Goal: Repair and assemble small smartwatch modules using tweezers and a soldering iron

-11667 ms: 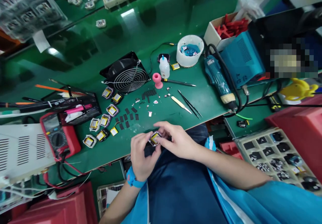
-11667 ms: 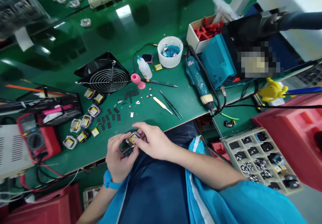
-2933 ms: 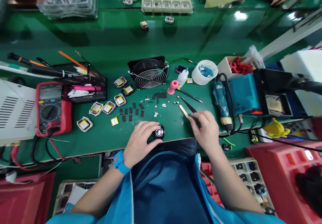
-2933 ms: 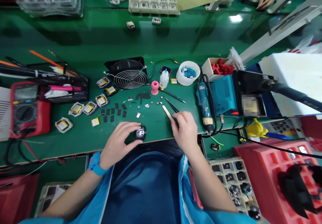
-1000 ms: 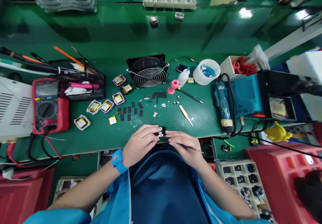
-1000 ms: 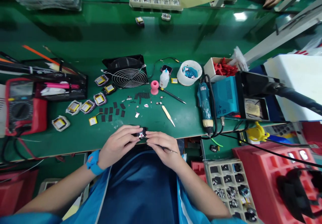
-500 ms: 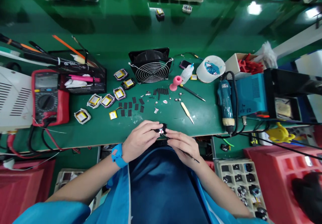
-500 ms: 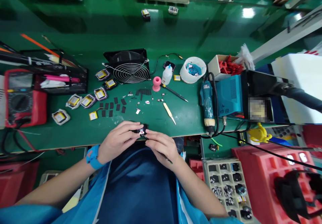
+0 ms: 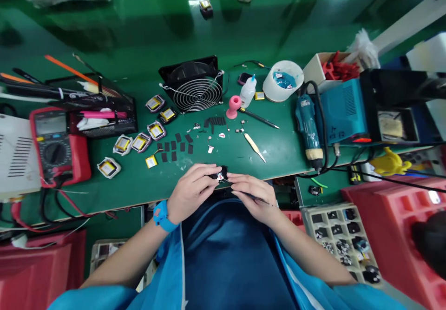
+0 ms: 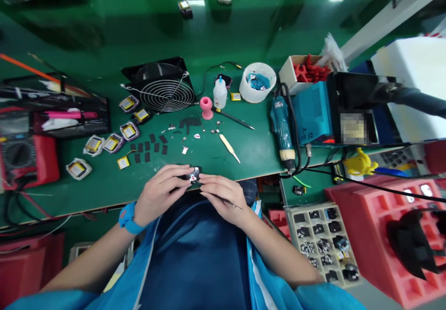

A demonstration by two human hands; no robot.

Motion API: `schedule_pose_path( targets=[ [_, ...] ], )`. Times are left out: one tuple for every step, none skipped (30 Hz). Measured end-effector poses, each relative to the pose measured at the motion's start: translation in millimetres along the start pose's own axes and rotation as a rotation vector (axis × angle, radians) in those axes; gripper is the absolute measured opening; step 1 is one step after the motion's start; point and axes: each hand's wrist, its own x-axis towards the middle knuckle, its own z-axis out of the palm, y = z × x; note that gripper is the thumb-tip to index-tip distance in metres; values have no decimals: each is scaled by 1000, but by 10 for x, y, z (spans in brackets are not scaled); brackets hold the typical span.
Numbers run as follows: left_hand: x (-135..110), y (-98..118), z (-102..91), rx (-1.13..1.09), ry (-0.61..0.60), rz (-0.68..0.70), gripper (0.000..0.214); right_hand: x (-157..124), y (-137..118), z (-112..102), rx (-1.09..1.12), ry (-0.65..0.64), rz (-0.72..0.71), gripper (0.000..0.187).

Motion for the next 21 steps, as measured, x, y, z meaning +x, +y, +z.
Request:
schedule_pose_path(
  targets=[
    [6, 7, -1, -3, -5, -17, 10, 14, -9, 3, 9, 18, 20, 21],
    [12, 14, -2, -4, -6, -30, 10, 28, -15, 8, 16, 36, 28, 20],
    [17, 21, -3, -2, -2, -37, 10, 42, -17, 14, 20, 53, 28, 19],
    [21, 26, -4, 3, 1, -39, 10, 56, -15, 18, 23, 63, 27, 19],
    [25, 29, -4, 9, 3, -35, 10, 67, -12, 21, 29, 68, 30, 18],
    [28, 30, -5, 15, 6, -28, 10, 77, -8, 22, 38, 65, 40, 18],
    [30, 30, -5, 21, 7, -21, 11, 85, -5, 19, 50, 59, 56, 17],
    [32, 29, -5, 26, 6, -16, 11, 91, -3, 15, 63, 51, 78, 16],
    [33, 28, -6, 28, 5, -13, 11, 96, -3, 8, 75, 46, 99, 16],
    [34, 26, -6, 28, 4, -10, 11, 101, -5, 1, 86, 43, 117, 15],
    [35, 25, -6, 28, 2, -9, 10, 106, -9, -6, 95, 42, 130, 15],
    [36, 25, -6, 27, 0, -10, 10, 112, -13, -11, 103, 41, 139, 14],
    [37, 25, -6, 26, 0, -11, 11, 117, -18, -14, 108, 39, 147, 14],
    [38, 26, -6, 26, 0, -12, 11, 122, -22, -15, 113, 36, 155, 14],
    [39, 29, -6, 27, 3, -10, 12, 126, -25, -12, 117, 35, 163, 14],
    [42, 32, -7, 28, 4, -8, 12, 128, -26, -7, 118, 37, 171, 14],
    [45, 36, -8, 29, 5, -7, 12, 130, -25, 0, 119, 45, 177, 14],
    [49, 40, -10, 29, 4, -9, 12, 129, -22, 7, 120, 57, 179, 15],
    [53, 44, -11, 28, 3, -15, 12, 127, -18, 14, 121, 70, 175, 15],
    [58, 47, -12, 26, 2, -24, 12, 123, -13, 20, 125, 82, 166, 16],
    [62, 49, -11, 24, 3, -34, 12, 119, -7, 23, 130, 91, 154, 18]
  ],
)
